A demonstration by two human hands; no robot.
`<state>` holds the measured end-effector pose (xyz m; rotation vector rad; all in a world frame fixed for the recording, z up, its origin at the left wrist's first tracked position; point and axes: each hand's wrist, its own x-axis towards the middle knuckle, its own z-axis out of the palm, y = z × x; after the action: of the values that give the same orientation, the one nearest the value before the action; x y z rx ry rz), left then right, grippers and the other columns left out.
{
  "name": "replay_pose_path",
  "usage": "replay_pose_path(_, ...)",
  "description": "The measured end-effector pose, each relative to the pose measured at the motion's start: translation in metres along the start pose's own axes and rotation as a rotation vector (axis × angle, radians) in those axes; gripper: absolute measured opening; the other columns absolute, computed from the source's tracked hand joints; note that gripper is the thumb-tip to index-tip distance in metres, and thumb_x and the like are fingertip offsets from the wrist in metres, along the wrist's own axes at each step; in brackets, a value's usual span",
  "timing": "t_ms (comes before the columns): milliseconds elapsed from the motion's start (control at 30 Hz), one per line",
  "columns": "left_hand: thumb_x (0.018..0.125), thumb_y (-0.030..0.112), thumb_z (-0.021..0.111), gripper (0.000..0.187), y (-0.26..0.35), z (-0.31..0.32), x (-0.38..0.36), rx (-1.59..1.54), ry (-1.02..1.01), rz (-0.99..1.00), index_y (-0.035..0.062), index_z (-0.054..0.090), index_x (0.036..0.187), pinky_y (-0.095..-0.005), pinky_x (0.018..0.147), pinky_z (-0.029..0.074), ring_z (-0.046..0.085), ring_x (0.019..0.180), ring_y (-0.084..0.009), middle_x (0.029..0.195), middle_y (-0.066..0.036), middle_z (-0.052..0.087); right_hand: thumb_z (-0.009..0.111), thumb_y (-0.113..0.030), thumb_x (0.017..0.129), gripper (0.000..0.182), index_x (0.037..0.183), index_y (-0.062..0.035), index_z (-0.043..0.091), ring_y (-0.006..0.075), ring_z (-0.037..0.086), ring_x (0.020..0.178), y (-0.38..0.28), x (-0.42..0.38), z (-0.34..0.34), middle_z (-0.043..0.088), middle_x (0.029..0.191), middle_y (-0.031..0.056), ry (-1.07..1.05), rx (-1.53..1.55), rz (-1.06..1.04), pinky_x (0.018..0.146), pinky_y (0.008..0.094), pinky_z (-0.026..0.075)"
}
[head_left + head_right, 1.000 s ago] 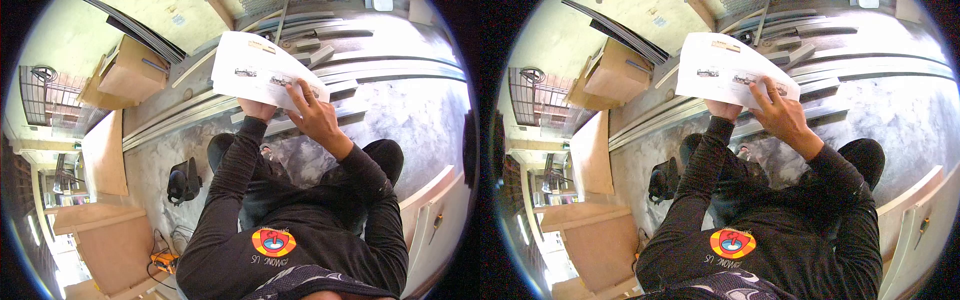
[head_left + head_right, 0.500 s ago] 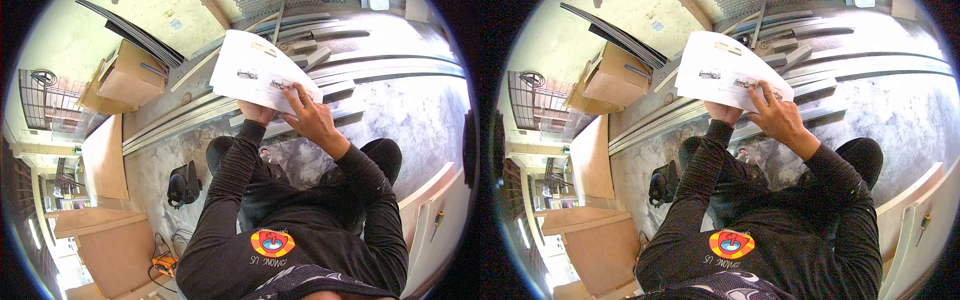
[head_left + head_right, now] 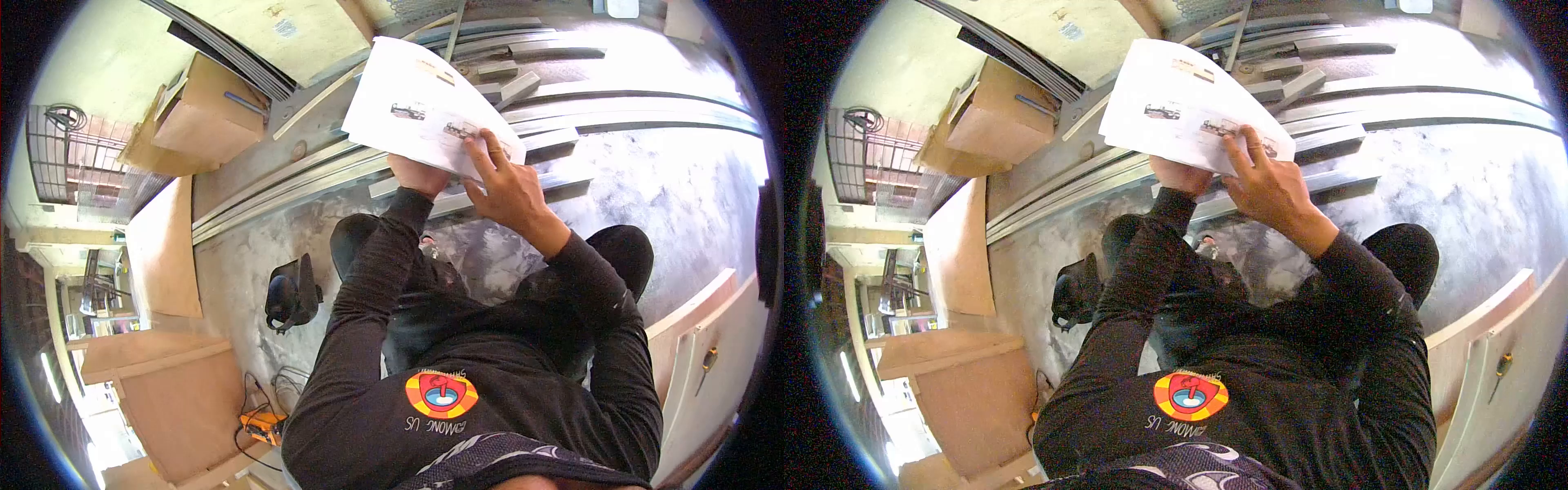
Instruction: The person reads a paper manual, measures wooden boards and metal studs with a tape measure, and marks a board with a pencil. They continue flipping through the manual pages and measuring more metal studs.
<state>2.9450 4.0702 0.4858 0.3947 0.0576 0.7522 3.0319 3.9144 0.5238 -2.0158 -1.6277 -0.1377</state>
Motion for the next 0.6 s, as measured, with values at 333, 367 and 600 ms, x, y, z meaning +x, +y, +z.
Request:
replay_pose_path(333,0.09,0.052,0.032,0.064,0.0028,-0.0021,0.0029,0.033,0.03,-0.039,0.0081,0.037,0.137,-0.0496,0.104,0.033,0.043,0.124,-0.0337,0.137,-0.013,0.043,0.065,-0.03,0.079,0.057,0.125,0.0006,0.049,0.032,0.068,0.074,0.0025,0.003,0.0022,0.046,0.127,0.0323,0.03,-0.048,-0.062,0.055,0.0364,0.055)
replay_pose_path(367,0.09,0.052,0.032,0.065,0.0028,-0.0028,0.0033,0.024,0.031,-0.05,0.0081,0.036,0.137,-0.0498,0.104,0.033,0.042,0.125,-0.034,0.138,-0.013,0.042,0.065,-0.03,0.079,0.057,0.125,0.0006,0.049,0.032,0.068,0.074,0.0019,0.0037,0.0008,0.046,0.127,0.0323,0.03,-0.054,-0.056,0.055,0.0364,0.055)
replay_pose_path(600,0.091,0.05,0.033,0.062,-0.0001,-0.0058,0.0063,0.046,0.099,-0.014,0.006,0.04,0.134,-0.051,0.098,0.041,0.05,0.117,-0.0347,0.131,-0.015,0.049,0.063,-0.027,0.08,0.052,0.121,0.002,0.051,0.0331,0.068,0.068,0.0035,0.0048,0.0007,0.048,0.122,0.0354,0.06,-0.041,-0.079,0.054,0.0374,0.055)
